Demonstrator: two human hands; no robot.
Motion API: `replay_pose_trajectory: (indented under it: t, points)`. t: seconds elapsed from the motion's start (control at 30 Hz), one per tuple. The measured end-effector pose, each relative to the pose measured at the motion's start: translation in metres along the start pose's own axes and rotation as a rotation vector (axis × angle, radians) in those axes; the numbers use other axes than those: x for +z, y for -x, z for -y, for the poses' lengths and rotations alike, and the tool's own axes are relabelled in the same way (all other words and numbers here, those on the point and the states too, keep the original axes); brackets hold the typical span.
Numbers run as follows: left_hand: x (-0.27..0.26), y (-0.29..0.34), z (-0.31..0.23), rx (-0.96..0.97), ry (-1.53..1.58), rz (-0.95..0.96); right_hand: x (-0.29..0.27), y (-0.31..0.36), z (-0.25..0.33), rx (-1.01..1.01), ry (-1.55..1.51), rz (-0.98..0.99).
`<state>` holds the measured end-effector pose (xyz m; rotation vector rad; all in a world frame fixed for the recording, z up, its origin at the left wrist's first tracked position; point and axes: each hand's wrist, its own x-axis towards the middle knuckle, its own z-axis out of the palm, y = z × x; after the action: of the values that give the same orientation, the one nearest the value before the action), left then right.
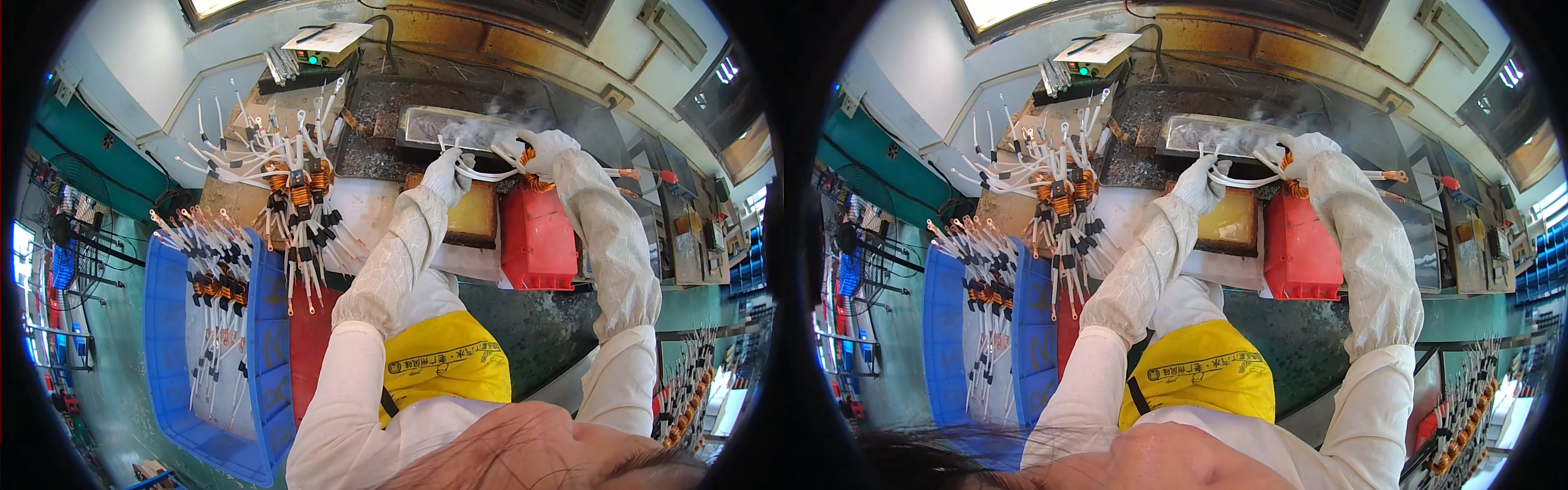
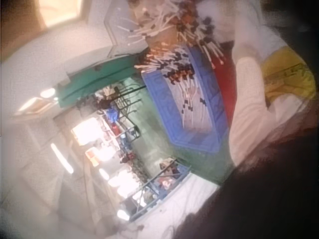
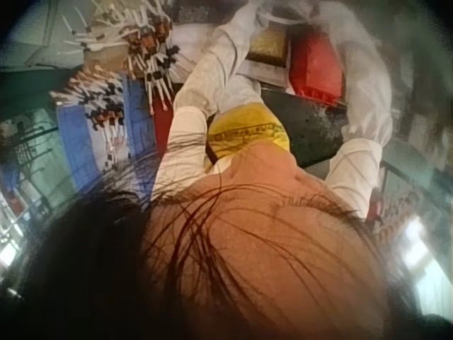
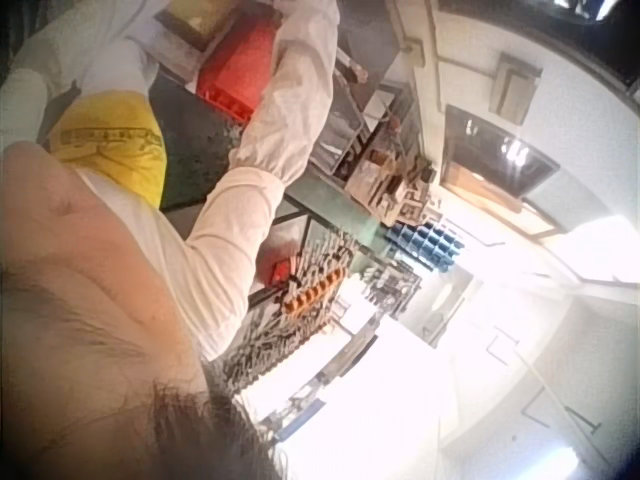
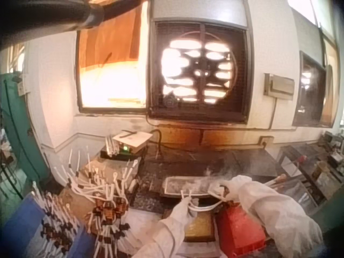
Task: Soldering terminals of an electronic component by dipping them into a solder pot.
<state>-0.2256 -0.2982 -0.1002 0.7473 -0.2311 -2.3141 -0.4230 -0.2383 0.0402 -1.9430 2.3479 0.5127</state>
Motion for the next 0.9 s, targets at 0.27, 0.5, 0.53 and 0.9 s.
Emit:
replay_pose_trajectory:
  t: [0.27, 0.5, 0.53, 0.9]
  points:
    - [0.000, 0.004, 0.002, 0.034, -0.084, 0.015, 0.001, 0.010, -0.001, -0.003, -0.018, -0.010]
    - [0.004, 0.012, 0.003, 0.081, -0.238, 0.064, 0.005, 0.018, -0.006, 0.043, -0.083, -0.060]
    - [0.004, 0.013, 0.003, 0.081, -0.242, 0.064, 0.005, 0.018, -0.005, 0.045, -0.086, -0.062]
    - [-0.001, 0.027, 0.010, 0.154, -0.402, 0.106, 0.023, 0.041, -0.002, 0.086, -0.177, -0.179]
